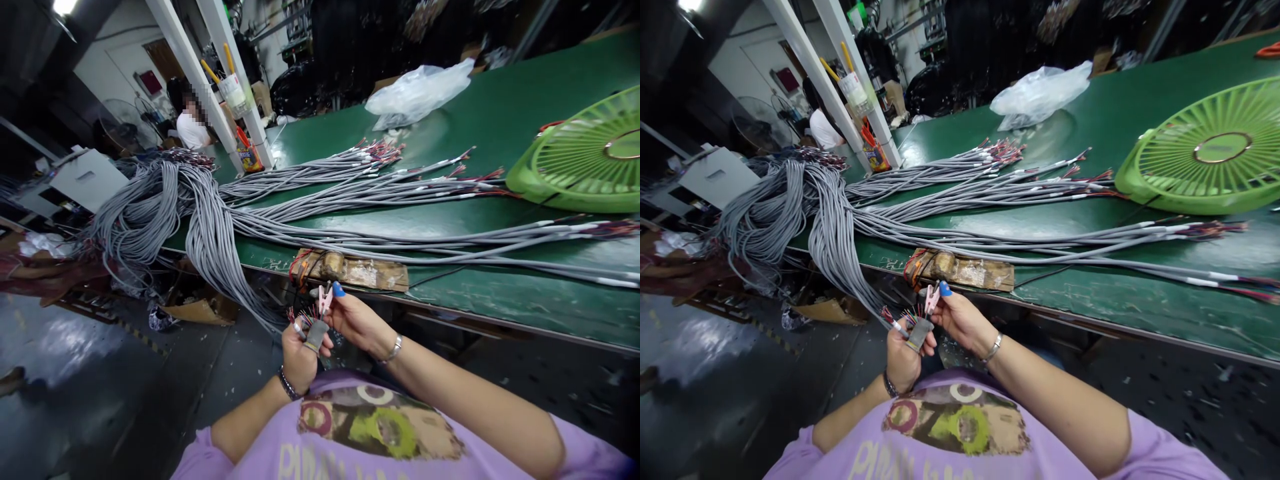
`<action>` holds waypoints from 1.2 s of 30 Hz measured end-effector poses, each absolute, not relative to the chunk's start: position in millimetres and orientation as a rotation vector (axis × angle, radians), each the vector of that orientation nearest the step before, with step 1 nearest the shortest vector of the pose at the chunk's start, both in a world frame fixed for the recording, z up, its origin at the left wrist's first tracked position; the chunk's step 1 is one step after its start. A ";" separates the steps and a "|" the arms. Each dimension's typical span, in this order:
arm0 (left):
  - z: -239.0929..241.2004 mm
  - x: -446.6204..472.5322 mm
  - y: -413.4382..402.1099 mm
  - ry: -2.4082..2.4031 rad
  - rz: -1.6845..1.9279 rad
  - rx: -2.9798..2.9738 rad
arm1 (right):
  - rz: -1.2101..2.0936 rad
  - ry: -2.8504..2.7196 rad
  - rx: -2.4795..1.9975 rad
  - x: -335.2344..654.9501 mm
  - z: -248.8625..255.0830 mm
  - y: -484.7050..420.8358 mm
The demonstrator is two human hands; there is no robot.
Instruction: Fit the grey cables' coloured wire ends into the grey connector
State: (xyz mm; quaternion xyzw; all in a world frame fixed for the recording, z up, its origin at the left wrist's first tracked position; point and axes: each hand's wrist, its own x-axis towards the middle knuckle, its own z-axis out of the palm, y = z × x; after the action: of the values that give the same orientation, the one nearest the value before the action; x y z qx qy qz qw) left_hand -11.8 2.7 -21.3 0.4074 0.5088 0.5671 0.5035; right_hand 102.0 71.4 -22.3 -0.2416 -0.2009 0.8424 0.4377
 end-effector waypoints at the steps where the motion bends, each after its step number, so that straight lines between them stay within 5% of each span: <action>1: -21.3 -12.1 2.4 1.234 1.363 0.994 | 2.078 -0.480 -0.613 101.2 -22.5 71.5; 25: -18.4 -16.7 -6.8 1.226 1.299 1.022 | 2.205 -0.397 -0.591 106.1 -26.5 64.6; 36: -11.1 -22.1 -12.4 1.322 1.200 1.120 | 2.086 -0.941 -0.678 112.1 -16.2 33.0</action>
State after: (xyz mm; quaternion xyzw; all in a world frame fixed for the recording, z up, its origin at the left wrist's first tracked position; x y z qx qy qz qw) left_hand -22.1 -12.4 -11.1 0.4620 0.5452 0.4949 0.4944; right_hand 112.1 33.0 -16.2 -0.2642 -0.3664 0.8125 0.3686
